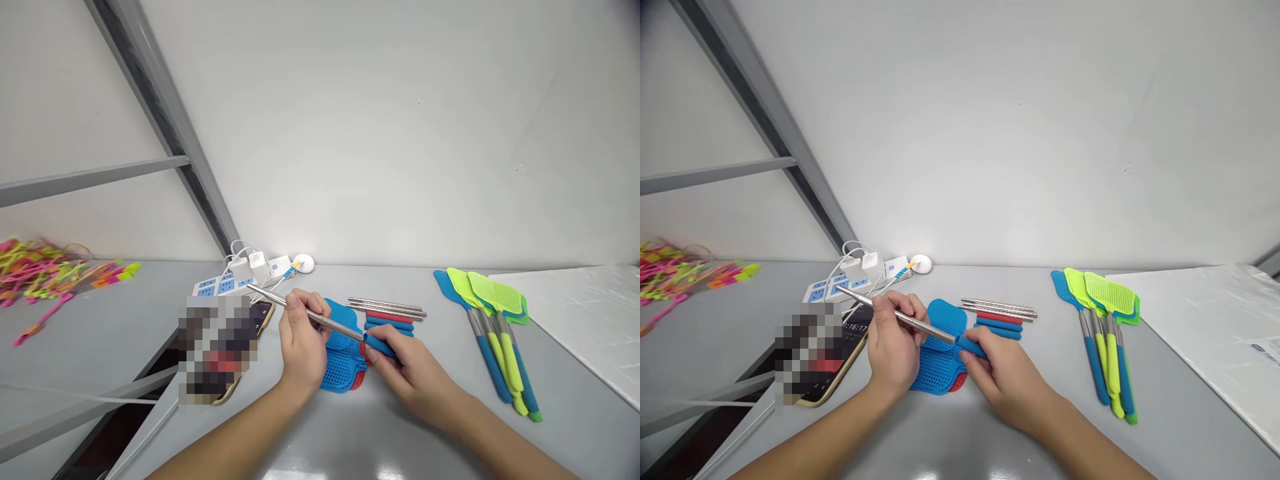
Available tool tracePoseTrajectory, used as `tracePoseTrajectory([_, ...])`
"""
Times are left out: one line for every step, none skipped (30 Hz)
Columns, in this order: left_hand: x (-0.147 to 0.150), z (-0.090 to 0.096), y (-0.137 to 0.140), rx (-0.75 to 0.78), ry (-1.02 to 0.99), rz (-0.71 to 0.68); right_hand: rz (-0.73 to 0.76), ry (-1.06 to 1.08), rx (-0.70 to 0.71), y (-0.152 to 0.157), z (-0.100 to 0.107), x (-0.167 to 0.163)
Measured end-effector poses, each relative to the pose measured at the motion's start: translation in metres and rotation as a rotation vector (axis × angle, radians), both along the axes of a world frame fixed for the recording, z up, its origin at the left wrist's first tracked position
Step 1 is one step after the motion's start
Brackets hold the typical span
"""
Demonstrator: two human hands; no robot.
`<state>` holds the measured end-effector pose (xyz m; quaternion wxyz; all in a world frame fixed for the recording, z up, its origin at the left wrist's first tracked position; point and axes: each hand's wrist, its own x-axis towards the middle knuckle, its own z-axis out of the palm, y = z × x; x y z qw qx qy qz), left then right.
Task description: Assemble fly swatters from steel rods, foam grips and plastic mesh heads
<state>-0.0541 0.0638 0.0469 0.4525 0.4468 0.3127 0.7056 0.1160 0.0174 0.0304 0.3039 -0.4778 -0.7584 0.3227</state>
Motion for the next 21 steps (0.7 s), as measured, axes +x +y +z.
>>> tracePoseTrajectory([-0.0002,0.0005,0.0003,0.001,0.0,0.007,0.003,-0.006,0.023,0.0001,-0.0009,-0.0006])
tracePoseTrajectory([-0.0003,0.0007,0.0004,-0.002,0.003,0.014,0.006,-0.011,0.042,0.0002,-0.0014,-0.0009])
tracePoseTrajectory([-0.0004,0.0008,0.0003,-0.01,0.008,0.018,0.009,-0.015,0.054,0.0002,-0.0015,-0.0011])
tracePoseTrajectory([-0.0003,0.0007,-0.0001,-0.021,0.015,0.015,0.012,-0.022,0.062,0.0002,-0.0014,-0.0012])
tracePoseTrajectory([0.0,0.0005,-0.0008,-0.034,0.022,0.007,0.013,-0.03,0.063,0.0,-0.0014,-0.0015])
tracePoseTrajectory([0.0005,0.0002,-0.0018,-0.043,0.026,-0.003,0.015,-0.037,0.061,-0.0002,-0.0014,-0.0017])
tracePoseTrajectory([0.0011,-0.0001,-0.003,-0.049,0.031,-0.014,0.016,-0.041,0.06,-0.0004,-0.0015,-0.002])
tracePoseTrajectory([0.0018,-0.0004,-0.0041,-0.049,0.035,-0.026,0.018,-0.041,0.059,-0.0005,-0.0018,-0.0022])
tracePoseTrajectory([0.0024,-0.0008,-0.0052,-0.043,0.04,-0.035,0.023,-0.039,0.058,-0.0005,-0.0021,-0.0024])
tracePoseTrajectory([0.003,-0.0012,-0.0059,-0.034,0.046,-0.042,0.028,-0.036,0.059,-0.0004,-0.0024,-0.0024])
tracePoseTrajectory([0.0034,-0.0017,-0.0064,-0.025,0.05,-0.047,0.033,-0.034,0.059,-0.0002,-0.0027,-0.0024])
tracePoseTrajectory([0.0038,-0.0023,-0.0065,-0.021,0.052,-0.053,0.034,-0.033,0.058,0.0,-0.0031,-0.0024])
tracePoseTrajectory([0.004,-0.003,-0.0065,-0.021,0.052,-0.056,0.033,-0.032,0.055,0.0002,-0.0034,-0.0023])
tracePoseTrajectory([0.0042,-0.0037,-0.0063,-0.022,0.048,-0.057,0.032,-0.029,0.053,0.0003,-0.0036,-0.0022])
tracePoseTrajectory([0.0043,-0.0042,-0.0061,-0.024,0.046,-0.056,0.033,-0.026,0.051,0.0003,-0.0037,-0.0022])
tracePoseTrajectory([0.0043,-0.0045,-0.0059,-0.024,0.045,-0.055,0.033,-0.022,0.049,0.0002,-0.0036,-0.0023])
tracePoseTrajectory([0.0043,-0.0045,-0.0058,-0.022,0.046,-0.053,0.034,-0.018,0.048,0.0,-0.0032,-0.0024])
tracePoseTrajectory([0.0043,-0.0042,-0.0058,-0.019,0.048,-0.05,0.035,-0.012,0.045,-0.0002,-0.0024,-0.0027])
tracePoseTrajectory([0.0042,-0.0037,-0.0059,-0.014,0.051,-0.048,0.033,0.0,0.036,-0.0004,-0.0011,-0.0029])
tracePoseTrajectory([0.0041,-0.0031,-0.006,-0.009,0.056,-0.043,0.033,0.026,0.017,-0.0006,0.0006,-0.0033])
tracePoseTrajectory([0.004,-0.0025,-0.006,-0.007,0.062,-0.037,0.036,0.069,-0.014,-0.0006,0.0025,-0.0036])
